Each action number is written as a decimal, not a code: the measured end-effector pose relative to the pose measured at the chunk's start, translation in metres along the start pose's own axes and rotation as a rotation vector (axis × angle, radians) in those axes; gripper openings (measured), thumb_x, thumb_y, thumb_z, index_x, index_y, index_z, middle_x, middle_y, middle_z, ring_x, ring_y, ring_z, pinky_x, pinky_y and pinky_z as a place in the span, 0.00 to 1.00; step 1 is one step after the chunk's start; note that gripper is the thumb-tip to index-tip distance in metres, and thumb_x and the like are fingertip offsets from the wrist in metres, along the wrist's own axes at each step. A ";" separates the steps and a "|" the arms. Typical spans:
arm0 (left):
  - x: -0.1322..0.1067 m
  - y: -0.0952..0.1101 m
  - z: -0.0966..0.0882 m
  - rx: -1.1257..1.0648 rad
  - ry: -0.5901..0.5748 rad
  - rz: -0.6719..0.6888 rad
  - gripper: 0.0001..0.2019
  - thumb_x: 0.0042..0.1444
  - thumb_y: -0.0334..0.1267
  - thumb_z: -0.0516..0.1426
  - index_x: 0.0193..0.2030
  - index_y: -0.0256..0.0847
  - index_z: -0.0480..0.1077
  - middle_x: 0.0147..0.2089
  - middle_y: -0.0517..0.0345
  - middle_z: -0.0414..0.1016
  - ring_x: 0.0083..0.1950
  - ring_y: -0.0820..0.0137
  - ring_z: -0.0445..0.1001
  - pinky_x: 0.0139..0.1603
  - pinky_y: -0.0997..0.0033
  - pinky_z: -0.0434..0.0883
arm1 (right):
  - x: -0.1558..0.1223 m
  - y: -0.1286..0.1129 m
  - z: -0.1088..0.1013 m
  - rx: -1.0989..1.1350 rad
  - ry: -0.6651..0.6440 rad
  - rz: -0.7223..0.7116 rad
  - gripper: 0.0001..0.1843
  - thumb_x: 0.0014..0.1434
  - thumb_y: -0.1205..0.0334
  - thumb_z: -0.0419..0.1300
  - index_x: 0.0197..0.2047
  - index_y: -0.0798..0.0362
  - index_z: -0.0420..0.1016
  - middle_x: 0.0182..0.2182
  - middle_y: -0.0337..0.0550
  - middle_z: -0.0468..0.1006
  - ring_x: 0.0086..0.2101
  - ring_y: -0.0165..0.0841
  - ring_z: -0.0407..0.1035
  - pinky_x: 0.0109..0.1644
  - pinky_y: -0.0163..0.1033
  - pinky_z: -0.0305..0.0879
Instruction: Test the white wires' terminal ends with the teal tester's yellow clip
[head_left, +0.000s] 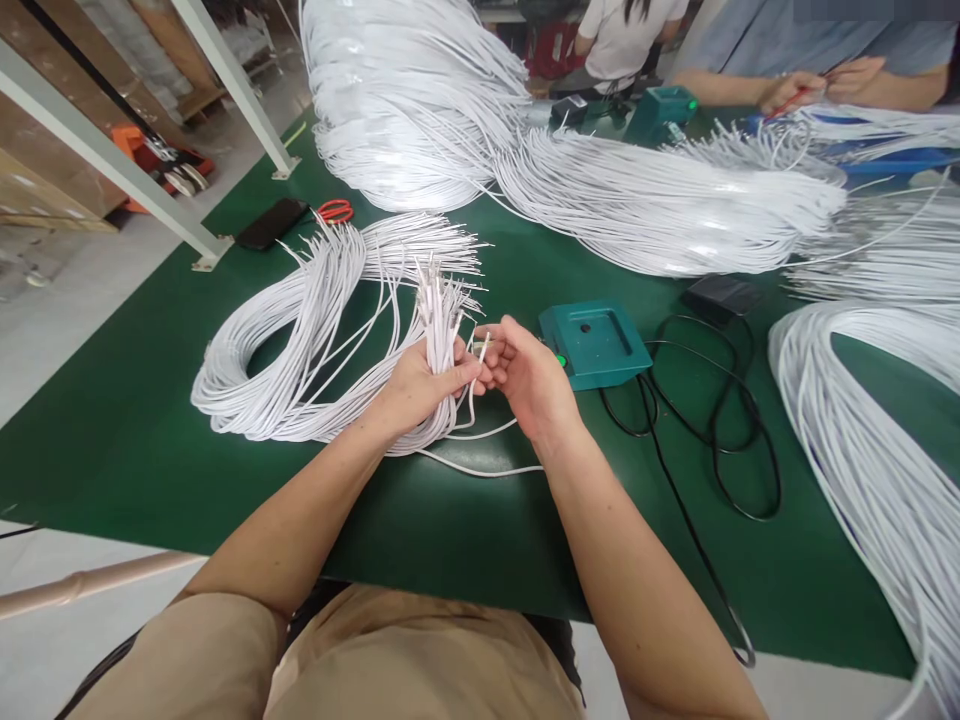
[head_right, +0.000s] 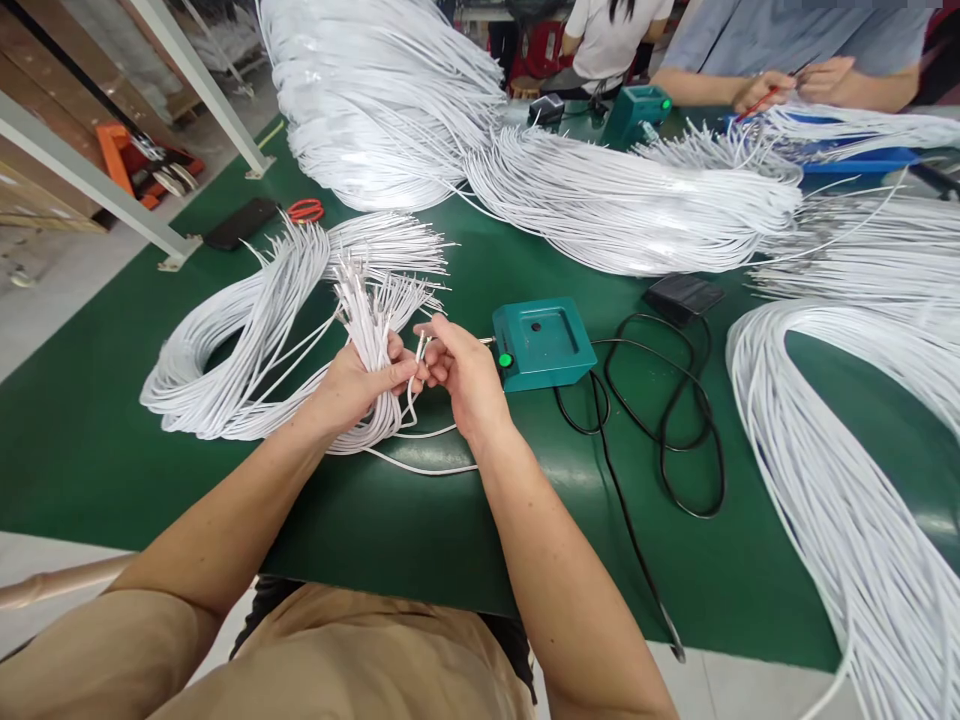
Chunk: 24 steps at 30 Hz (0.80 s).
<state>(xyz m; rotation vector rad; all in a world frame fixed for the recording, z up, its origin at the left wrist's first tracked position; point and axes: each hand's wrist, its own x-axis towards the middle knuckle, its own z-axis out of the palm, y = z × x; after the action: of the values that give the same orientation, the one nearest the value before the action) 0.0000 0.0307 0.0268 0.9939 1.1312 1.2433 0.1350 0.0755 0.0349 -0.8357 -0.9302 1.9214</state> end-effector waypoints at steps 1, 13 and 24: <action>-0.001 0.000 0.001 0.027 -0.009 -0.002 0.16 0.48 0.40 0.66 0.31 0.39 0.61 0.29 0.57 0.77 0.29 0.71 0.76 0.28 0.73 0.66 | -0.001 -0.001 0.000 -0.020 0.008 -0.016 0.19 0.50 0.44 0.64 0.30 0.54 0.74 0.18 0.31 0.63 0.19 0.24 0.58 0.23 0.33 0.55; -0.001 0.002 0.002 0.084 0.075 0.013 0.15 0.47 0.40 0.66 0.31 0.37 0.64 0.30 0.59 0.74 0.32 0.71 0.76 0.28 0.75 0.67 | -0.002 -0.007 -0.008 -0.221 0.052 -0.081 0.12 0.46 0.56 0.69 0.29 0.55 0.78 0.24 0.37 0.75 0.23 0.23 0.60 0.29 0.32 0.59; 0.002 0.000 0.001 -0.051 0.063 -0.019 0.18 0.43 0.37 0.68 0.29 0.38 0.60 0.30 0.60 0.73 0.29 0.75 0.72 0.27 0.76 0.63 | 0.004 0.001 -0.007 0.079 -0.063 0.163 0.17 0.45 0.62 0.63 0.16 0.52 0.57 0.17 0.29 0.54 0.19 0.21 0.45 0.26 0.33 0.55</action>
<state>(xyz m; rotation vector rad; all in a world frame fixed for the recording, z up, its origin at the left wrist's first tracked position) 0.0010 0.0327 0.0270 0.9092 1.1495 1.2894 0.1386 0.0808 0.0298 -0.8299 -0.8388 2.1215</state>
